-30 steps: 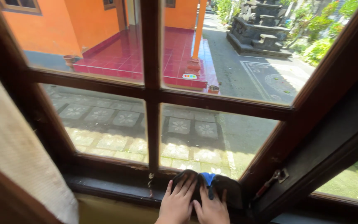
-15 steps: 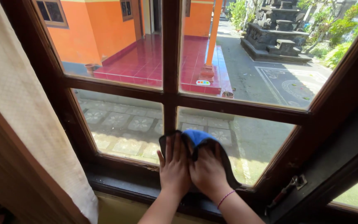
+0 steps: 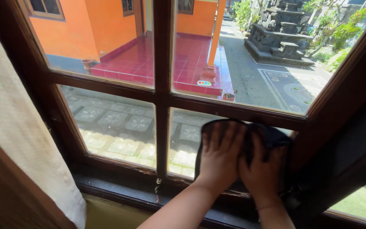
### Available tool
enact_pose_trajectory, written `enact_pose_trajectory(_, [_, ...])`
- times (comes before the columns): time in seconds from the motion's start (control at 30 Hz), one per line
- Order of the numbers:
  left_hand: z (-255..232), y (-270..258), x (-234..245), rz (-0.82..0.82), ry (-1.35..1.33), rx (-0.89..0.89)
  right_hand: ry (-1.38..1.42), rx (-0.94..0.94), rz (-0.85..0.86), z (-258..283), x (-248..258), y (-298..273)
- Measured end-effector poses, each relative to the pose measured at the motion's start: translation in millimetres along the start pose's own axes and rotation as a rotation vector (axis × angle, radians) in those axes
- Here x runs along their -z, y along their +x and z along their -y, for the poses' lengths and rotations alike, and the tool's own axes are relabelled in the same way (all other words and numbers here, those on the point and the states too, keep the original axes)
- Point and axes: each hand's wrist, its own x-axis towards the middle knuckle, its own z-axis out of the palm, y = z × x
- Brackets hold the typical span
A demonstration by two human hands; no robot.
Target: The person wipes the lower panes of a multi-pane window using a blue cloth. They move the cloth back and forth across the glass and along the wooden frame, focusing on the bottom sections of the window.
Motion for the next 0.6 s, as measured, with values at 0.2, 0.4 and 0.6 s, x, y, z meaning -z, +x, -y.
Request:
enact_pose_trajectory(0.2, [-7,1,2,-0.024,-0.046,-0.103,0.327,-0.220,-0.014,23,27,12])
enact_pose_trajectory(0.4, [33,8,55,-0.088,0.057,-0.171,0.319,-0.158,-0.183,64,-11,18])
enact_pose_trajectory(0.6, [104,-18,69,-0.065,0.394,0.037,0.184,0.090,0.115,121,-56,21])
